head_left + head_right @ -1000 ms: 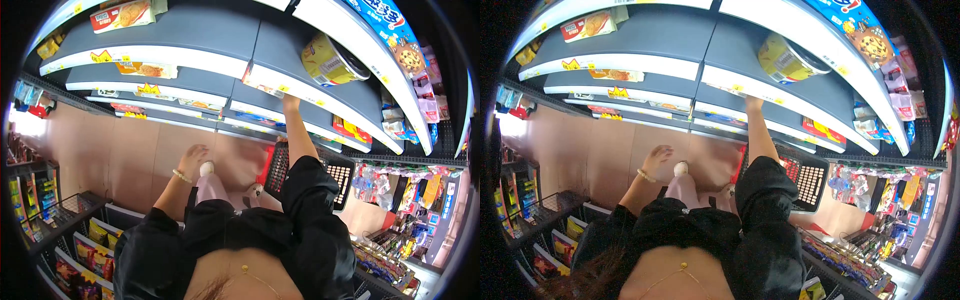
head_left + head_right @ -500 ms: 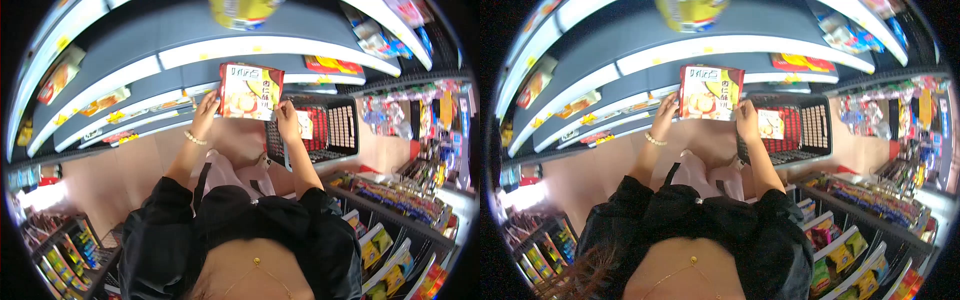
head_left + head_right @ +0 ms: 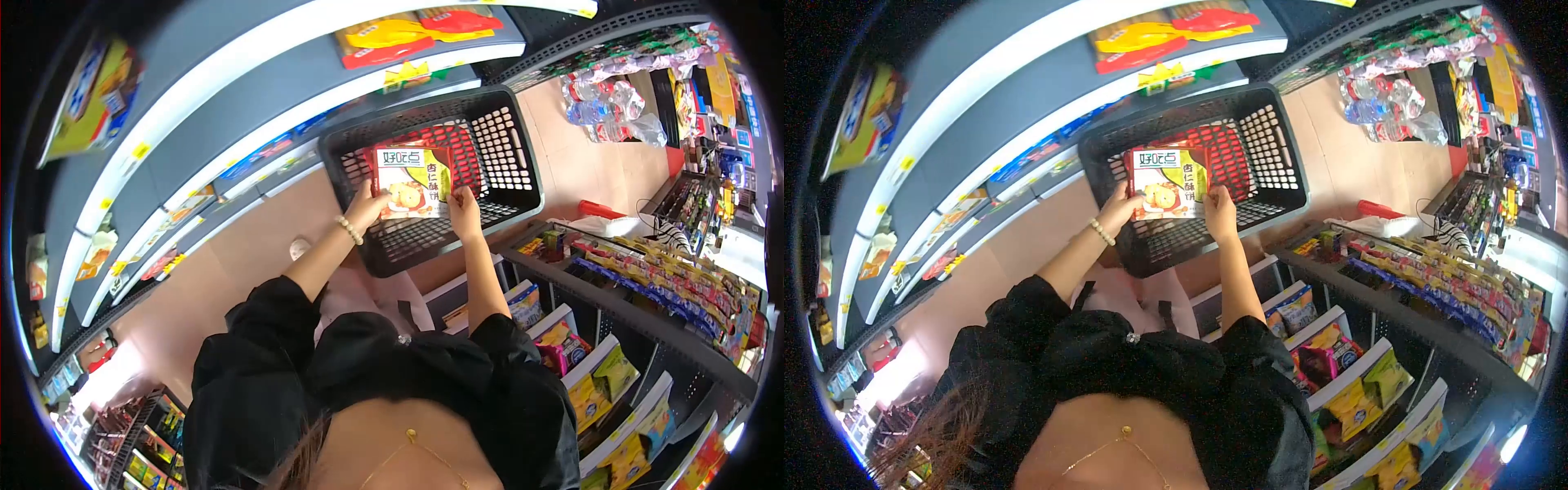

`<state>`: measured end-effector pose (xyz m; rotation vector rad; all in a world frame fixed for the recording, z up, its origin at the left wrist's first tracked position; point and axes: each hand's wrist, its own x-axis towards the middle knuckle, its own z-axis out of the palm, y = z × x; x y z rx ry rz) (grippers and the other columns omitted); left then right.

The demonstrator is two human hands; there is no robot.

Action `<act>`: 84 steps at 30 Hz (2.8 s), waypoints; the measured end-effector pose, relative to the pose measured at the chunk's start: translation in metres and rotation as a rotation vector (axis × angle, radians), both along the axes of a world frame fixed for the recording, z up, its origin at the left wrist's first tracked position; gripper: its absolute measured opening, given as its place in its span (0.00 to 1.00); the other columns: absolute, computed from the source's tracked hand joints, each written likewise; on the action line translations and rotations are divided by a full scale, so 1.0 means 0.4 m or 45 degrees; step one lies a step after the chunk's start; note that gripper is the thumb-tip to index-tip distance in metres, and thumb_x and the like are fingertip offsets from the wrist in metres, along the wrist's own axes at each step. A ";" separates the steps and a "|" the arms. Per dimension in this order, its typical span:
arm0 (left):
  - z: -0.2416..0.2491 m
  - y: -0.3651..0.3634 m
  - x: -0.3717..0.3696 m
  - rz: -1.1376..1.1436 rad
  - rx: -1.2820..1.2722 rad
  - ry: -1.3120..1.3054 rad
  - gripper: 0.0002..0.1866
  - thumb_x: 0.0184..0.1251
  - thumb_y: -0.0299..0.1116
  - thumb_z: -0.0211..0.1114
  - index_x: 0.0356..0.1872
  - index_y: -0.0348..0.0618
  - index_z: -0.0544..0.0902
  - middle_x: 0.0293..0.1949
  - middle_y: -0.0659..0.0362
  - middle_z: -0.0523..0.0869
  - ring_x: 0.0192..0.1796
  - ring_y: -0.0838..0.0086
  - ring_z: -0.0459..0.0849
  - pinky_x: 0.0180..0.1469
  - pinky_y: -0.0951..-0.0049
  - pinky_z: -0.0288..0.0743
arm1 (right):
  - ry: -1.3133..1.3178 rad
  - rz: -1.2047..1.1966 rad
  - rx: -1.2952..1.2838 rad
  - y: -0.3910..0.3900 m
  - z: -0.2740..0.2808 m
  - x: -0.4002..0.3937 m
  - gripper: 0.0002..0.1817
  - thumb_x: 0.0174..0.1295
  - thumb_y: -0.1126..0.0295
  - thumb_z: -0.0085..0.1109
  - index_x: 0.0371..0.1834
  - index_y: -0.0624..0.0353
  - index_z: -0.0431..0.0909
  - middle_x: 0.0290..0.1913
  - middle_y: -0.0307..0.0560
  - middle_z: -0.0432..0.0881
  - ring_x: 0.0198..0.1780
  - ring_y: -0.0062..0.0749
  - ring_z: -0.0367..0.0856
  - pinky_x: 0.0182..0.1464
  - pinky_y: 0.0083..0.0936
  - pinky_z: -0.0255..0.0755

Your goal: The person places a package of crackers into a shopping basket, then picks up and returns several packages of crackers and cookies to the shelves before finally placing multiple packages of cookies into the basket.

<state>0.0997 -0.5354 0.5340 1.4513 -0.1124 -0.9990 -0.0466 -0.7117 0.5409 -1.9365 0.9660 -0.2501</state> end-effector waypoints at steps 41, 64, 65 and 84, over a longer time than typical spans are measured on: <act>0.085 -0.050 -0.013 0.122 -0.237 -0.058 0.14 0.56 0.22 0.55 0.45 0.33 0.72 0.45 0.52 0.77 0.48 0.65 0.78 0.49 0.73 0.73 | -0.262 -0.399 0.781 -0.220 -0.176 0.134 0.09 0.50 0.74 0.54 0.36 0.61 0.74 0.32 0.43 0.78 0.37 0.34 0.78 0.32 0.26 0.72; 0.112 1.168 0.146 1.331 -0.115 -0.129 0.12 0.58 0.21 0.52 0.44 0.38 0.73 0.43 0.59 0.78 0.47 0.76 0.75 0.47 0.78 0.67 | 0.142 0.898 -0.837 0.661 0.184 1.238 0.17 0.54 0.71 0.57 0.47 0.64 0.69 0.44 0.48 0.75 0.50 0.33 0.72 0.51 0.25 0.65; 0.119 1.182 0.147 1.339 -0.110 -0.084 0.12 0.58 0.22 0.52 0.44 0.38 0.73 0.44 0.58 0.78 0.47 0.76 0.75 0.47 0.78 0.67 | 0.124 0.873 -0.785 0.658 0.179 1.238 0.17 0.54 0.71 0.57 0.46 0.63 0.69 0.44 0.48 0.75 0.50 0.33 0.72 0.51 0.25 0.65; 0.258 0.940 0.356 0.928 -0.233 -0.179 0.14 0.62 0.27 0.51 0.49 0.41 0.72 0.47 0.61 0.76 0.49 0.75 0.72 0.49 0.76 0.65 | -0.638 0.211 1.045 0.596 0.204 0.967 0.03 0.55 0.75 0.54 0.33 0.58 0.72 0.35 0.43 0.76 0.39 0.28 0.76 0.41 0.22 0.70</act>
